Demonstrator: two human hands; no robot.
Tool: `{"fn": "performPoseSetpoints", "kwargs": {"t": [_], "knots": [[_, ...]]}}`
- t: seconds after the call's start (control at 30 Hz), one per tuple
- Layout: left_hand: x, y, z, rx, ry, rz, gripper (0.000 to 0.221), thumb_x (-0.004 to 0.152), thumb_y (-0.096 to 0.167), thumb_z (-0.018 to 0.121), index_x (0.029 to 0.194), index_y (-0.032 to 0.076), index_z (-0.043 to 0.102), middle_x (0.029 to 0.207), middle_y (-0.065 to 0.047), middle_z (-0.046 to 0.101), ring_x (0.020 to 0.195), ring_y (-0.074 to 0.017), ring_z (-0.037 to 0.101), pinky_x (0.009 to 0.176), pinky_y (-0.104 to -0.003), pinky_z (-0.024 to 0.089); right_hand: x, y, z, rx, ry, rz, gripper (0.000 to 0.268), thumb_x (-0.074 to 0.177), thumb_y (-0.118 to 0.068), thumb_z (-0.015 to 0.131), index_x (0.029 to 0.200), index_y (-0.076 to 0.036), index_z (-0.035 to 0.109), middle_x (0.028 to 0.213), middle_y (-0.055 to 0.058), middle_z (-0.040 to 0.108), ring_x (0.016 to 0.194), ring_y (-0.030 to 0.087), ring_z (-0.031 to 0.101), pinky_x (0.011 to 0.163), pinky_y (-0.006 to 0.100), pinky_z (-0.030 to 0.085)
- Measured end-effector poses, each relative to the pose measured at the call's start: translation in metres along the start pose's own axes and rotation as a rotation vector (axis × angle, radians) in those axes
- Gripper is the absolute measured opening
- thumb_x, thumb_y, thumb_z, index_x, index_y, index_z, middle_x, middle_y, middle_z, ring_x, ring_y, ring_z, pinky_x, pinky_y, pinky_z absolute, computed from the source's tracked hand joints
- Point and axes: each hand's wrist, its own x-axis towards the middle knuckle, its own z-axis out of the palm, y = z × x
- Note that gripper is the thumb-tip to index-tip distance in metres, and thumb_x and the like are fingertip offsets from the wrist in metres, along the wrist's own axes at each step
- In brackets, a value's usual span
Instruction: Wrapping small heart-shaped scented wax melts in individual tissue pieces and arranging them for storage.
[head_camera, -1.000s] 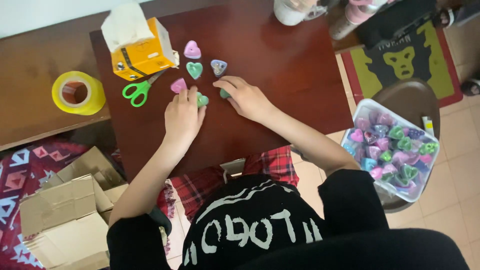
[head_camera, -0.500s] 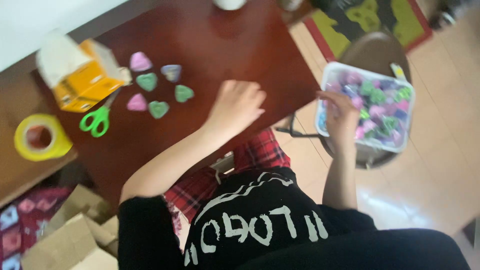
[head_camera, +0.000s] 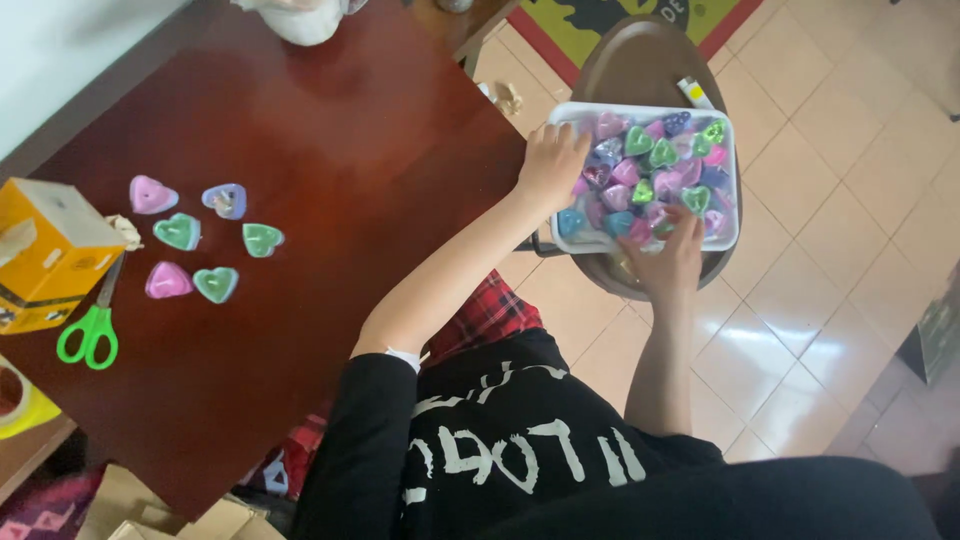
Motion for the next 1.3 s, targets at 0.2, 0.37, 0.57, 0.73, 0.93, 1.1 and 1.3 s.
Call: {"fn": "performPoseSetpoints", "kwargs": {"t": [0.2, 0.37, 0.57, 0.73, 0.93, 1.1, 1.3], "knots": [[0.012, 0.003, 0.028, -0.129, 0.151, 0.124, 0.073, 0.063, 0.04, 0.09, 0.126, 0.016, 0.063, 0.132, -0.017, 0.054, 0.118, -0.0388, 0.055, 0.096, -0.06, 0.04, 0.004, -0.001, -0.013, -0.091, -0.002, -0.003, 0.087, 0.07, -0.029, 0.1, 0.139, -0.004, 0.053, 0.129, 0.022, 0.055, 0.109, 0.038, 0.061, 0.088, 0.047, 0.053], [0.014, 0.012, 0.043, -0.081, 0.163, 0.133, 0.059, 0.074, 0.024, 0.083, 0.13, 0.016, 0.064, 0.134, -0.015, 0.053, 0.113, -0.0319, 0.059, 0.095, -0.053, 0.044, 0.009, -0.007, -0.015, -0.079, -0.119, 0.069, 0.086, 0.069, -0.024, 0.095, 0.142, -0.009, 0.052, 0.135, 0.018, 0.057, 0.116, 0.037, 0.061, 0.095, 0.049, 0.051], [0.018, 0.014, 0.038, -0.034, 0.254, 0.145, 0.036, 0.086, 0.017, 0.079, 0.119, 0.011, 0.066, 0.14, -0.015, 0.053, 0.109, -0.0282, 0.062, 0.093, -0.046, 0.047, 0.017, -0.006, -0.014, -0.094, -0.099, -0.054, 0.075, 0.073, -0.015, 0.09, 0.139, -0.008, 0.054, 0.13, 0.017, 0.06, 0.121, 0.038, 0.058, 0.097, 0.051, 0.048], [0.013, -0.002, 0.019, -0.122, 0.214, 0.167, 0.047, 0.074, 0.027, 0.082, 0.114, 0.008, 0.066, 0.127, -0.014, 0.059, 0.109, -0.0298, 0.063, 0.093, -0.049, 0.048, 0.025, 0.002, -0.013, -0.052, -0.09, -0.119, 0.062, 0.074, -0.011, 0.088, 0.128, -0.007, 0.057, 0.124, 0.017, 0.059, 0.12, 0.039, 0.057, 0.099, 0.05, 0.046], [-0.03, -0.053, -0.056, -0.315, 0.064, 0.106, 0.055, 0.09, 0.035, 0.078, 0.129, 0.004, 0.056, 0.111, -0.015, 0.068, 0.105, -0.0297, 0.066, 0.093, -0.052, 0.048, 0.029, 0.013, -0.013, 0.15, -0.124, -0.086, 0.041, 0.085, -0.007, 0.08, 0.121, -0.006, 0.063, 0.119, 0.015, 0.059, 0.111, 0.031, 0.061, 0.097, 0.043, 0.05], [-0.162, -0.106, -0.161, -0.276, 0.254, 0.059, 0.05, 0.086, 0.033, 0.08, 0.124, 0.008, 0.059, 0.113, -0.014, 0.071, 0.104, -0.0317, 0.069, 0.092, -0.051, 0.048, 0.033, 0.006, -0.014, 0.056, 0.01, -0.249, 0.03, 0.093, 0.004, 0.075, 0.119, -0.006, 0.066, 0.114, 0.012, 0.064, 0.109, 0.03, 0.064, 0.096, 0.041, 0.052], [-0.34, -0.115, -0.211, -0.076, 0.23, -0.392, 0.045, 0.081, 0.027, 0.081, 0.118, 0.011, 0.061, 0.097, -0.011, 0.071, 0.093, -0.0322, 0.068, 0.082, -0.047, 0.049, 0.059, -0.117, 0.041, 0.345, -0.15, -0.483, 0.051, 0.081, 0.005, 0.075, 0.129, -0.003, 0.059, 0.118, 0.011, 0.065, 0.108, 0.026, 0.066, 0.094, 0.037, 0.052]]}}
